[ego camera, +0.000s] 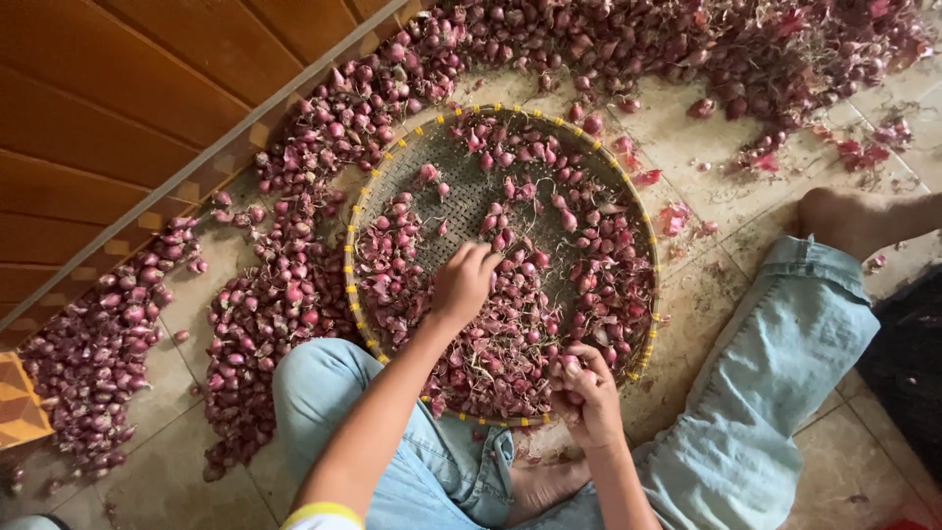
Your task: The person cleans shallots by hand, picking bulbs from a pile on the floor and placing them into a woven tray while removing dry skins. They shake the tray to sift the bulbs, reach out to adjust a floor fan, and move between different piles of shallots and plastic crates.
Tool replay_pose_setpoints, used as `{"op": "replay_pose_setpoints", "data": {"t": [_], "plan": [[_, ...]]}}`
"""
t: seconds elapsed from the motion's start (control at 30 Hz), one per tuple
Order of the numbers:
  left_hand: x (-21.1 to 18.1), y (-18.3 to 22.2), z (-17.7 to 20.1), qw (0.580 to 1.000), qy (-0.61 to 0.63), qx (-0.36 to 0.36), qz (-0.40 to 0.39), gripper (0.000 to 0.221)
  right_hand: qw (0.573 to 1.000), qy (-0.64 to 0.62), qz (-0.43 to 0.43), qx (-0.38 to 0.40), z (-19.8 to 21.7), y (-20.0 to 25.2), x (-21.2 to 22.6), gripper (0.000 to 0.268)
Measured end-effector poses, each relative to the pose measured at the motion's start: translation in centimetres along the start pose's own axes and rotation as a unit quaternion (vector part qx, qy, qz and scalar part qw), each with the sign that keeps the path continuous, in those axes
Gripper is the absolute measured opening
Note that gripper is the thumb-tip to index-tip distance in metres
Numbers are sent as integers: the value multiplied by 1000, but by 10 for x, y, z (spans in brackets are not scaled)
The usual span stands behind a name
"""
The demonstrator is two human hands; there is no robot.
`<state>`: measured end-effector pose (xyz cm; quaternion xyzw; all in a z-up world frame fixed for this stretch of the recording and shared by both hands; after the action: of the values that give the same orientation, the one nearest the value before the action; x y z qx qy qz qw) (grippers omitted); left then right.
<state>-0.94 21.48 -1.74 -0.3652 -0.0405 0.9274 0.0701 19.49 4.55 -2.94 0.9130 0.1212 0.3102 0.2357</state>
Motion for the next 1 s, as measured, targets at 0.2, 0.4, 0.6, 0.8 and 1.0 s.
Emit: {"op": "replay_pose_setpoints", "data": {"t": [0.2,0.4,0.6,0.8,1.0], "plan": [[16,-34,-47,993,-29,98,62,18,999,23,-17,-38,4,-2,-5,18],[-15,9,4,968,221,64,102,17,998,65,3,-27,4,-6,-3,10],[-37,99,1,819,469,112,313,9,973,187,-30,-136,21,-8,-24,25],[-36,140,-21,800,484,92,342,13,949,296,-38,-98,-14,12,-17,28],[-58,120,4,887,393,124,207,13,981,183,-31,-60,-13,9,-25,19]]}}
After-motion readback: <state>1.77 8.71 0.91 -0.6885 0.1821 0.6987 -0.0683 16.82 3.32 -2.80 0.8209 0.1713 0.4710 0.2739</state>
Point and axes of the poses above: each hand's wrist, its own y-axis away from the middle knuckle, its own z-axis out of the back of the hand, x = y × z, the point moved 6 cm from there along -y, towards the middle knuckle, and after that the axes turned 2 degrees about -x, right-handed, at the moved point
